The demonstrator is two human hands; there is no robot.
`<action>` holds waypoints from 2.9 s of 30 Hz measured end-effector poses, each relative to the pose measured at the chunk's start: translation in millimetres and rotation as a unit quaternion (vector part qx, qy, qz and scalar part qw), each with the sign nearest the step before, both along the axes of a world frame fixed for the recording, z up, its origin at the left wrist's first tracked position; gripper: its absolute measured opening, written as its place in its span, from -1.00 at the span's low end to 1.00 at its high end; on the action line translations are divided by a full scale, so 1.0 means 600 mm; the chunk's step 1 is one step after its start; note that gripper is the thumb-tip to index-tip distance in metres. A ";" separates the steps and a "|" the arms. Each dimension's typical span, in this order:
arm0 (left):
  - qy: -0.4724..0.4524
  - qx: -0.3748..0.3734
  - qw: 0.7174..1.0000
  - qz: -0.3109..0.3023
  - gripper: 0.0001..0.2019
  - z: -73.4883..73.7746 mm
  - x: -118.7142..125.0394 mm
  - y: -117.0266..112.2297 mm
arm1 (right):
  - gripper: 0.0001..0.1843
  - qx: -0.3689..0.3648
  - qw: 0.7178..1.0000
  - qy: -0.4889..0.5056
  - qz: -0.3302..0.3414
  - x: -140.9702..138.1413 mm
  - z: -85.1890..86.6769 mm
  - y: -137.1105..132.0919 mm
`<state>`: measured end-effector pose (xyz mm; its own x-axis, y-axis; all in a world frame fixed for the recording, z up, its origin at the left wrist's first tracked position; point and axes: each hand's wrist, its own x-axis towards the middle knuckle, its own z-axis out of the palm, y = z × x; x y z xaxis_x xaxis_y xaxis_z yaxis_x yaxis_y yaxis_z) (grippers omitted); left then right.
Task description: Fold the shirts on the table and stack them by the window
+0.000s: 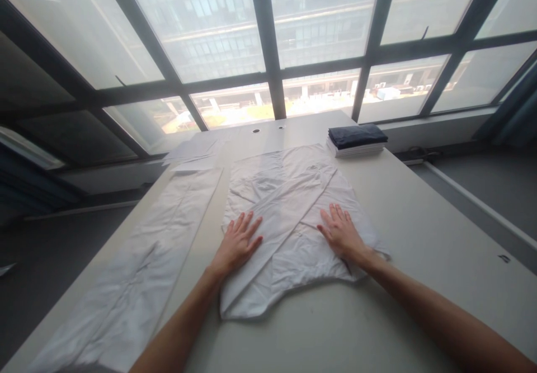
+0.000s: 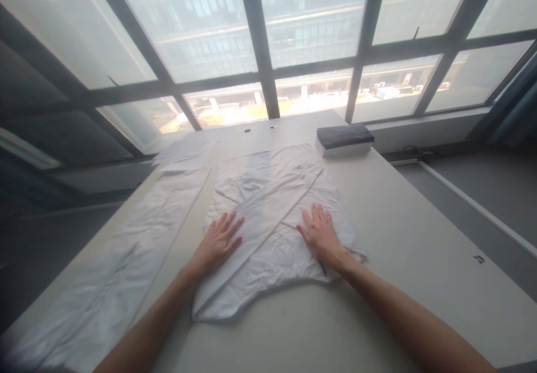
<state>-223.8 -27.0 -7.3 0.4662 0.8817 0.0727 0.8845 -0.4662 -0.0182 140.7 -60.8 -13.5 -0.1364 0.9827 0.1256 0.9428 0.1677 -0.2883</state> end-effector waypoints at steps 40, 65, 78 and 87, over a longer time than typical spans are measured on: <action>-0.032 -0.003 0.999 0.023 -0.24 -0.005 0.003 0.000 | -0.48 -0.407 0.481 0.769 0.109 -0.232 0.071 0.062; -0.042 0.005 0.999 0.014 -0.34 -0.009 -0.004 -0.003 | -0.64 -0.010 0.651 0.740 -0.169 0.087 0.018 0.360; -0.131 -0.004 0.988 0.081 -0.46 -0.009 -0.045 0.015 | -0.60 0.056 0.931 0.361 0.012 -0.019 0.004 0.132; -0.240 0.062 0.947 0.206 -0.47 0.019 -0.116 0.038 | -0.49 0.077 0.986 0.149 0.021 0.018 -0.031 0.098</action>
<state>-293.5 -4.0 4.2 -0.0290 0.9523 0.3037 0.9113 -0.0996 0.3996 151.6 -2.3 -32.2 -0.1108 0.9430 0.3139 0.8119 0.2681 -0.5187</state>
